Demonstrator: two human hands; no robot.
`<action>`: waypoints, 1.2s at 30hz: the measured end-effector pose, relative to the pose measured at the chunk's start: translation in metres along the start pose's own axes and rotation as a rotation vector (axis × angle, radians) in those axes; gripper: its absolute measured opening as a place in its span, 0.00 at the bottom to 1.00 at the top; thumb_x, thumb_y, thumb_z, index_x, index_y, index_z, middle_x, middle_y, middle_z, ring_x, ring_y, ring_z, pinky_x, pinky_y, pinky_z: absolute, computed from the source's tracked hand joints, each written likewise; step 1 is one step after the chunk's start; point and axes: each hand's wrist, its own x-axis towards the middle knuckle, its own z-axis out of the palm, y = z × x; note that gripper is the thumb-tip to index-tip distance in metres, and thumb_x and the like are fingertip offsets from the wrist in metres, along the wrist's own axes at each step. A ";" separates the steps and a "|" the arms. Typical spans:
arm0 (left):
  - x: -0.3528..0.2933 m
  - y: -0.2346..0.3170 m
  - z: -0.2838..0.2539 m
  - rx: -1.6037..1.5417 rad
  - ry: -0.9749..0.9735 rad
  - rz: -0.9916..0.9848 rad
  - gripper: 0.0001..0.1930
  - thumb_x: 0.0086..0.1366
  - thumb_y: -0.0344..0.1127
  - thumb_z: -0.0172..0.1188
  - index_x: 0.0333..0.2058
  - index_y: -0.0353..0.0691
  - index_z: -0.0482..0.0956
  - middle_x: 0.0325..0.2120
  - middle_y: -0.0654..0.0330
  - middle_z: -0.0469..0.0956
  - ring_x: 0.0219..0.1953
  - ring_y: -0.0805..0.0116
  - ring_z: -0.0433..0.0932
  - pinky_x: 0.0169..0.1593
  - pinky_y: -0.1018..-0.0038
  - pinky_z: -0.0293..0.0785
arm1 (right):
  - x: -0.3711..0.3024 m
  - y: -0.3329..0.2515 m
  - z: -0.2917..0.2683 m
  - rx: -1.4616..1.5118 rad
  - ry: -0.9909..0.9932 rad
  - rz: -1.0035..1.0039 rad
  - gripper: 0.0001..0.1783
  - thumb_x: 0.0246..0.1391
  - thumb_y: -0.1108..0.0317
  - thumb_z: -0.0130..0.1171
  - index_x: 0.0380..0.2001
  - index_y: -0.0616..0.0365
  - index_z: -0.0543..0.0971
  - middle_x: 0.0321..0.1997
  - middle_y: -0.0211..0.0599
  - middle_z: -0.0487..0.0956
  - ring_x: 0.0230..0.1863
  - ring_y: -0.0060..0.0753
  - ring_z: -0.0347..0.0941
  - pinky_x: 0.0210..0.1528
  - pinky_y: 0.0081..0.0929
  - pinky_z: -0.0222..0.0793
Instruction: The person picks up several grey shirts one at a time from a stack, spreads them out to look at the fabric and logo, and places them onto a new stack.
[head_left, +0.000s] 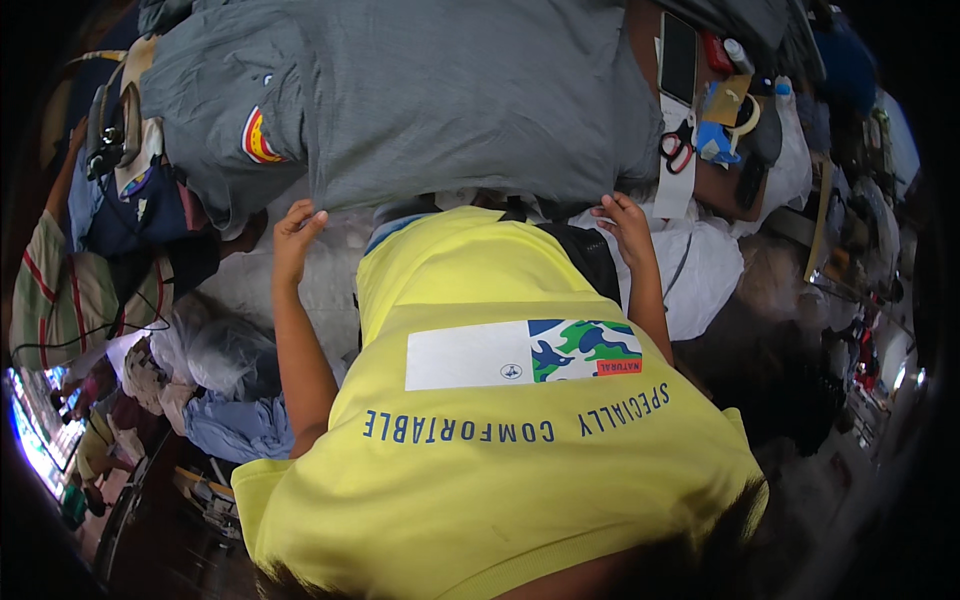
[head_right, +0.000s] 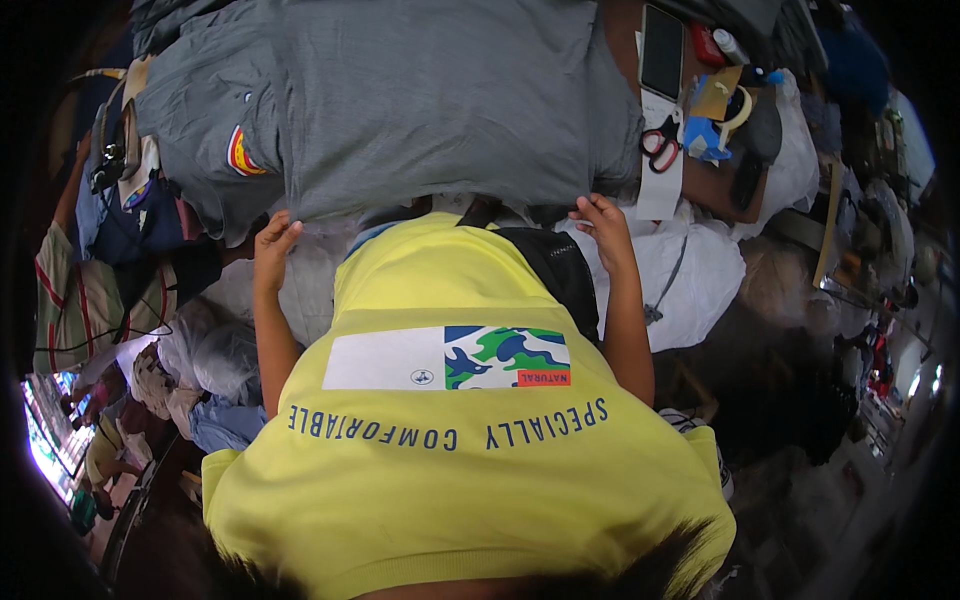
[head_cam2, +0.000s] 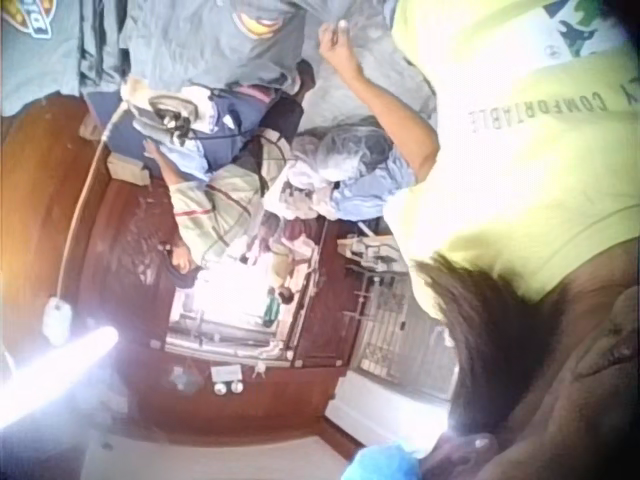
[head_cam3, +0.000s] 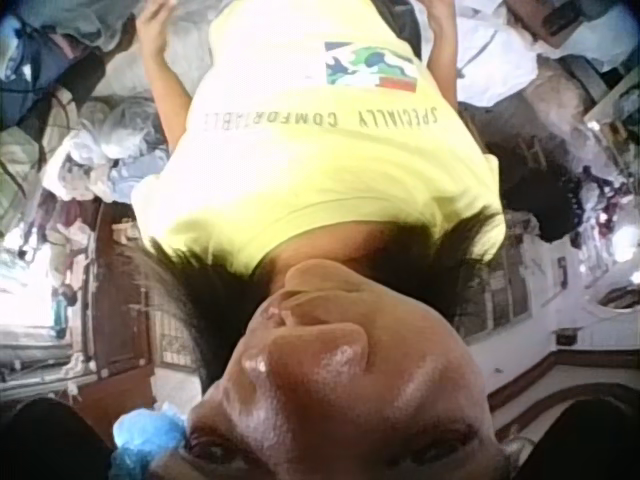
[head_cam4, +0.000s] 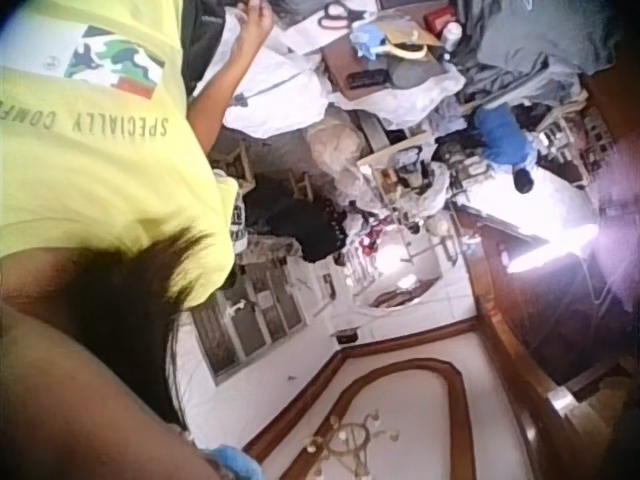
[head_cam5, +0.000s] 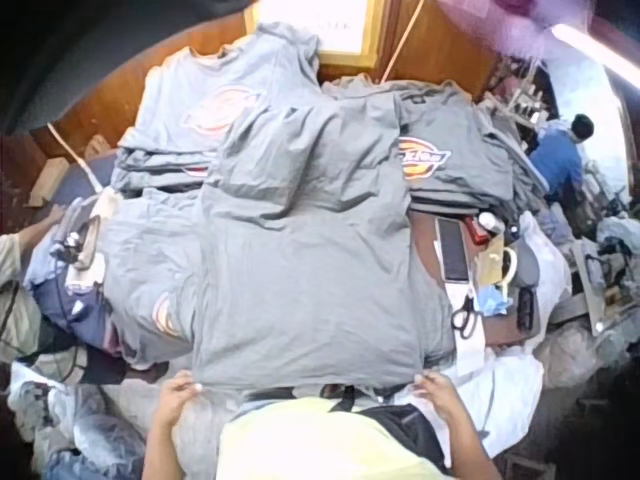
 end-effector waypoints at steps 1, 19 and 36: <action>0.000 0.000 0.000 -0.016 0.007 0.010 0.08 0.54 0.30 0.58 0.32 0.33 0.77 0.35 0.68 0.70 0.38 0.78 0.66 0.43 0.83 0.58 | -0.001 0.001 -0.002 0.055 -0.021 -0.001 0.10 0.51 0.60 0.56 0.31 0.52 0.72 0.30 0.24 0.73 0.34 0.20 0.72 0.37 0.20 0.63; 0.015 -0.021 -0.017 0.015 -0.008 -0.162 0.04 0.56 0.31 0.56 0.32 0.42 0.76 0.26 0.74 0.72 0.29 0.84 0.65 0.36 0.85 0.58 | -0.006 0.009 -0.019 -0.064 -0.110 -0.018 0.16 0.51 0.55 0.54 0.33 0.58 0.78 0.31 0.28 0.77 0.34 0.17 0.70 0.40 0.16 0.60; 0.098 0.094 0.022 0.671 0.500 0.561 0.13 0.50 0.31 0.61 0.37 0.39 0.76 0.28 0.60 0.73 0.28 0.69 0.73 0.34 0.77 0.68 | 0.046 -0.116 -0.003 -0.295 0.034 -0.322 0.14 0.51 0.71 0.51 0.43 0.61 0.72 0.32 0.32 0.76 0.29 0.18 0.71 0.30 0.14 0.65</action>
